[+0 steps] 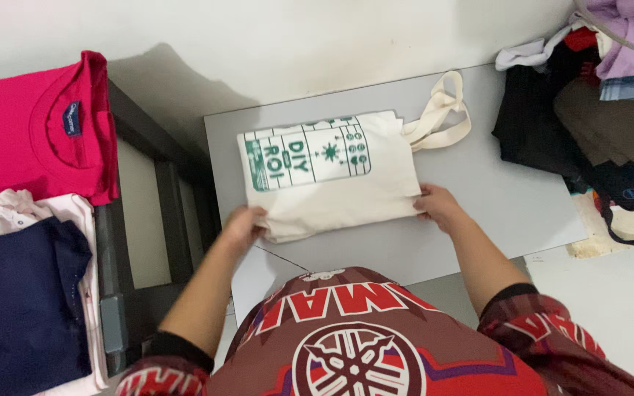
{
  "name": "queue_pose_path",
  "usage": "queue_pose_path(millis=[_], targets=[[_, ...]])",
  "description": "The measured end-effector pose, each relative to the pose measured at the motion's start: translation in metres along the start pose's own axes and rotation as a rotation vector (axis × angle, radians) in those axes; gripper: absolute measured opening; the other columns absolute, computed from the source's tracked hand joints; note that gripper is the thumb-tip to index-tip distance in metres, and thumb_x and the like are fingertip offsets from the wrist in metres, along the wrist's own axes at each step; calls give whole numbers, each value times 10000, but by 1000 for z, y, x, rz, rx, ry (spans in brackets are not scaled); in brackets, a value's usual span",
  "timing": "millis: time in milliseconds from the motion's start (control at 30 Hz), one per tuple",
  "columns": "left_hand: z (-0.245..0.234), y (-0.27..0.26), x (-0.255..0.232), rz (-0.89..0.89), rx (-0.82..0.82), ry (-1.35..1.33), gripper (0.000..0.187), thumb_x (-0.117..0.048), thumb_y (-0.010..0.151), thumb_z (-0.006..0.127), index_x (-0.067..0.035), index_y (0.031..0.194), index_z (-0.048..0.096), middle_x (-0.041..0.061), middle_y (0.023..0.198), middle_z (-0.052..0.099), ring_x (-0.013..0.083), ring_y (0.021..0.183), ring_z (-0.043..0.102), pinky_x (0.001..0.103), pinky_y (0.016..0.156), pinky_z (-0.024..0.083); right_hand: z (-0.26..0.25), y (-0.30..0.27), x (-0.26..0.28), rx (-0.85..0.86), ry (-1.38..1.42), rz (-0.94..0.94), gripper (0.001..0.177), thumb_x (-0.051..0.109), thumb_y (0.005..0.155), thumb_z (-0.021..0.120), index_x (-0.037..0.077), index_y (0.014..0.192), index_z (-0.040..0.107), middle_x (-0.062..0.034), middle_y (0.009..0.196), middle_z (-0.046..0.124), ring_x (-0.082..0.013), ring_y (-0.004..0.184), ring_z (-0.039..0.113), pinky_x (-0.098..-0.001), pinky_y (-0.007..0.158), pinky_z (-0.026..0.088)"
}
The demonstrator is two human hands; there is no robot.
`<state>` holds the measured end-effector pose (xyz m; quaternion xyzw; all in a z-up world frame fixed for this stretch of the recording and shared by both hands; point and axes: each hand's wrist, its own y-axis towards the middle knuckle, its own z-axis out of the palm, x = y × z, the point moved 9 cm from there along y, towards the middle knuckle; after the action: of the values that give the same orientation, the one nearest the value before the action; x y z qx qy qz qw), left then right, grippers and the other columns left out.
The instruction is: The person picks up and folds a tote bag and a shirt by hand on a white table.
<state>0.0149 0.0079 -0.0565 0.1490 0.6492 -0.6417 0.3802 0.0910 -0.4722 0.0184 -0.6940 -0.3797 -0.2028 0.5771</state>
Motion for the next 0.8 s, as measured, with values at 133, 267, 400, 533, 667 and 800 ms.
queue_pose_path(millis=[133,267,400,533,667,800], targets=[[12,-21,-14,231,-72,360,383,-129,817,769,24,1148,649,141,1009,740,223,808,700,355,702,573,-5,11,-15,-53,-22,68,484,222,916,655,81,1375,597,-86,1149,723,-211,930,655,-313,753,539],[18,-32,-13,204,35,419,383,-52,740,712,67,1104,696,135,916,759,249,696,694,382,643,580,-13,21,-9,-80,-148,-73,559,224,841,745,5,1340,619,-118,1150,717,-207,907,677,-355,770,544],[12,-58,-1,210,-13,597,489,-80,693,768,91,1133,637,214,1051,712,290,848,722,408,739,614,-13,11,-28,-101,-360,-65,565,195,790,782,-18,1303,679,-164,1148,743,-243,939,683,-389,856,534],[16,-109,-33,464,-337,963,890,-252,670,903,166,1310,447,316,1332,494,404,1239,503,490,1067,435,-13,-17,1,-531,-714,-277,622,93,759,746,13,1351,574,-248,1292,560,-398,1133,574,-452,997,479],[54,-139,-81,808,-403,1000,935,-325,804,775,112,1487,309,307,1585,280,409,1494,218,519,1225,194,80,-42,49,-499,-532,-938,663,14,773,677,-8,1411,495,-225,1416,509,-418,1364,447,-477,1208,293],[105,-97,-69,860,-323,1444,855,-425,940,577,29,1582,244,208,1689,166,386,1551,95,521,1236,119,235,-55,49,135,-649,-1114,512,192,990,585,18,1455,458,-195,1587,459,-339,1539,388,-420,1322,274]])
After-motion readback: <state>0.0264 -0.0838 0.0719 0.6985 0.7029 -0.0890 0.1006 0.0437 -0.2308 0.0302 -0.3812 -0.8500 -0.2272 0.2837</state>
